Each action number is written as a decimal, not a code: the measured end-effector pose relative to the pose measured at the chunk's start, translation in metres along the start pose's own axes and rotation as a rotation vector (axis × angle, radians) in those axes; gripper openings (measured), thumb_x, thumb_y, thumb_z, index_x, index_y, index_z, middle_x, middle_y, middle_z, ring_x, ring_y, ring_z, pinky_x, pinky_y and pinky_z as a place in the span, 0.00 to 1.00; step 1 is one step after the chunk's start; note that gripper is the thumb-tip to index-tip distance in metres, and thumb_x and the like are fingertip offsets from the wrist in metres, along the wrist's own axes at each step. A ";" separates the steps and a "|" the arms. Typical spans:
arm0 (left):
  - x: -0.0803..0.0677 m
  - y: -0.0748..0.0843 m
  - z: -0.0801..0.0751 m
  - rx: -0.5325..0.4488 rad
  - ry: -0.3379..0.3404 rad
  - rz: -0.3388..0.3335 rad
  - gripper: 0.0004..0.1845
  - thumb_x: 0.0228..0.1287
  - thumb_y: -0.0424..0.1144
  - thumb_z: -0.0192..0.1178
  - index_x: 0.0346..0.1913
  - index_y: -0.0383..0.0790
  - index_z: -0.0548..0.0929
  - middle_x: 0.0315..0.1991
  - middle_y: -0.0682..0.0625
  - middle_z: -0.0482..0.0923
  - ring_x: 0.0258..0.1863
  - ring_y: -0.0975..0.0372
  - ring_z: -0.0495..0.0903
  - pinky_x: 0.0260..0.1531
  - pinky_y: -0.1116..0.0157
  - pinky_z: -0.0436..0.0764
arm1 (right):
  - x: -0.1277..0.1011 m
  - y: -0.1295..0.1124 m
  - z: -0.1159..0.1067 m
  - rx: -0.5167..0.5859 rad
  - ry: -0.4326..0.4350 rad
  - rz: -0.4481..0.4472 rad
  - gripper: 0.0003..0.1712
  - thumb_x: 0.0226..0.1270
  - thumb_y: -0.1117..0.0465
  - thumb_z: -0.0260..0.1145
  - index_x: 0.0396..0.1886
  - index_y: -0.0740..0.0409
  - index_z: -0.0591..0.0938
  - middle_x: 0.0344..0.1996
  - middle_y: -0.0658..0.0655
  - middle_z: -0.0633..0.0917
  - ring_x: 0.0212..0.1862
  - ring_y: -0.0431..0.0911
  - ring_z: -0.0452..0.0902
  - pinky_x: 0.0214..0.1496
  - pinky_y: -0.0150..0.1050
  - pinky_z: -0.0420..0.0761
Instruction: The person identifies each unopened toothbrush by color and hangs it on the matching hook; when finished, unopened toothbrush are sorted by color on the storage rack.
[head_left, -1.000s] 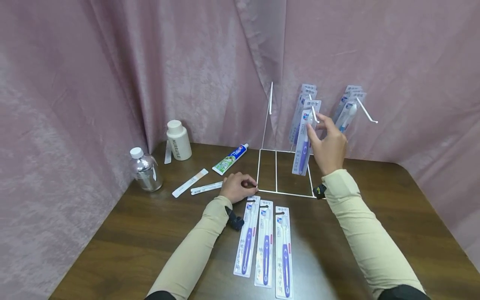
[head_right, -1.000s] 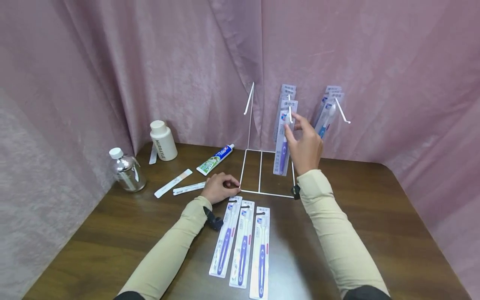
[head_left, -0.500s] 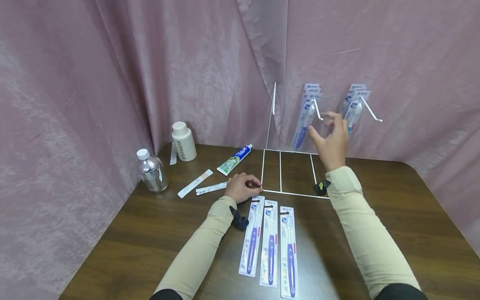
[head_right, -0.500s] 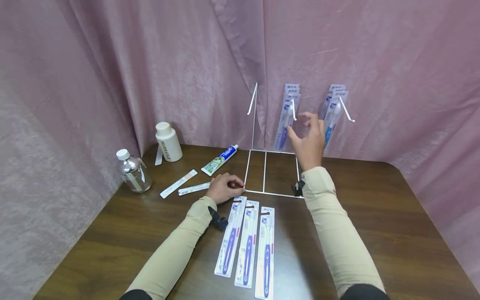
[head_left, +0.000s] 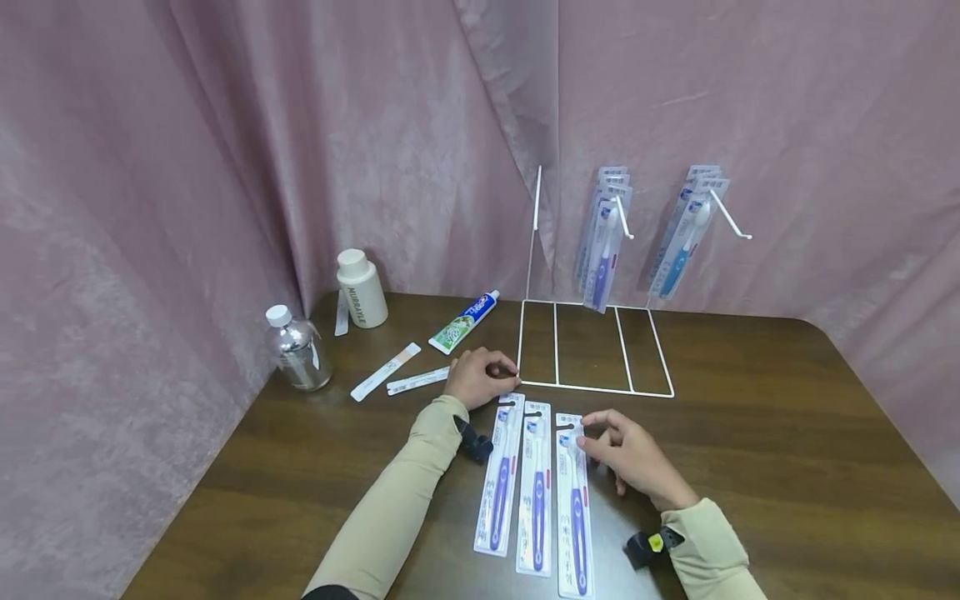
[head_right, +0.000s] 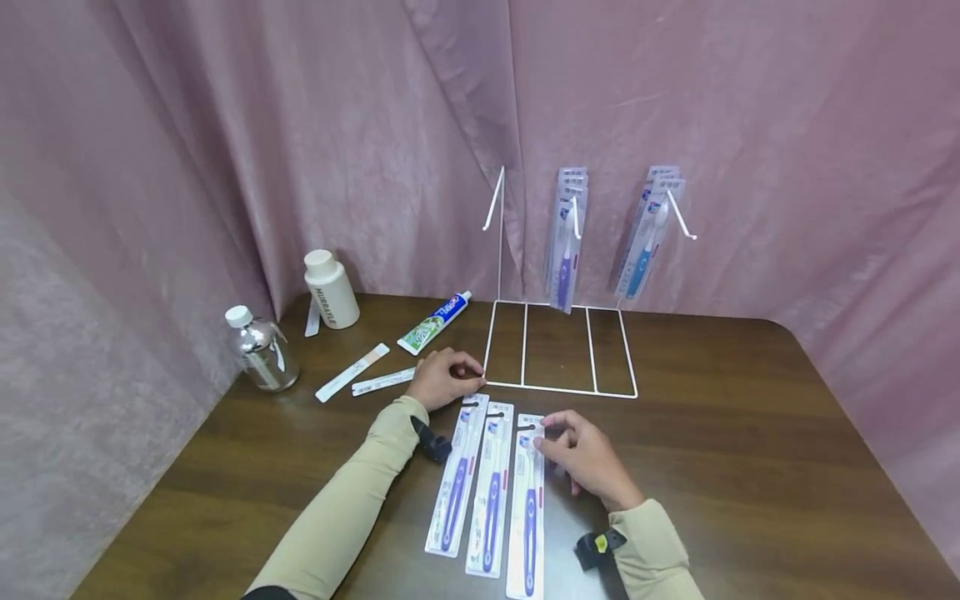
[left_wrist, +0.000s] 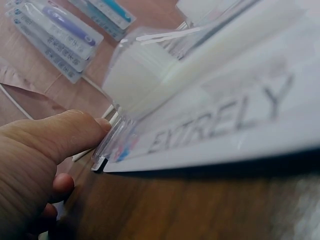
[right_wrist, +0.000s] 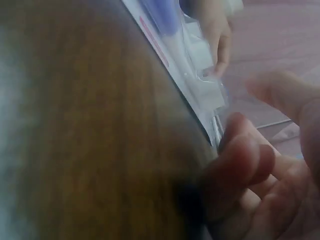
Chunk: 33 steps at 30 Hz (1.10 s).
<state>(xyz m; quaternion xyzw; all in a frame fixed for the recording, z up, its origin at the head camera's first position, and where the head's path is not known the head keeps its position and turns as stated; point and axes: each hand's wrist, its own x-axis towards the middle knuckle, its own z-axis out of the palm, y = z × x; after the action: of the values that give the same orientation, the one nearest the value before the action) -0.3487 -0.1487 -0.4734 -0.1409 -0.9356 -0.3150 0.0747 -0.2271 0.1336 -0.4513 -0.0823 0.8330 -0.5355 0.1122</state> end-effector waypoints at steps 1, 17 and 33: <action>0.001 -0.002 0.001 -0.001 0.004 0.005 0.10 0.58 0.54 0.77 0.41 0.59 0.92 0.32 0.60 0.77 0.37 0.63 0.75 0.43 0.56 0.66 | -0.001 0.000 0.001 -0.032 -0.001 -0.014 0.23 0.71 0.57 0.75 0.60 0.61 0.81 0.22 0.54 0.78 0.12 0.41 0.65 0.13 0.35 0.71; 0.001 0.002 -0.002 0.012 0.002 0.005 0.10 0.58 0.53 0.77 0.41 0.59 0.92 0.32 0.60 0.78 0.37 0.64 0.76 0.44 0.56 0.67 | -0.008 -0.001 0.008 -0.180 0.134 -0.113 0.20 0.66 0.61 0.78 0.57 0.52 0.85 0.27 0.52 0.79 0.13 0.43 0.70 0.12 0.40 0.75; 0.000 -0.001 0.001 0.007 0.019 0.006 0.10 0.57 0.54 0.77 0.40 0.59 0.91 0.32 0.59 0.76 0.36 0.63 0.74 0.42 0.57 0.66 | 0.007 -0.095 -0.077 -0.588 0.805 -0.744 0.24 0.62 0.63 0.77 0.58 0.55 0.85 0.24 0.51 0.87 0.19 0.35 0.70 0.22 0.33 0.68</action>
<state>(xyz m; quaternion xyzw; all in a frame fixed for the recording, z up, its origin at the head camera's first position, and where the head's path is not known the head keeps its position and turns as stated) -0.3494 -0.1490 -0.4747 -0.1403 -0.9356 -0.3128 0.0849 -0.2532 0.1604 -0.3343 -0.1859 0.8382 -0.2759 -0.4322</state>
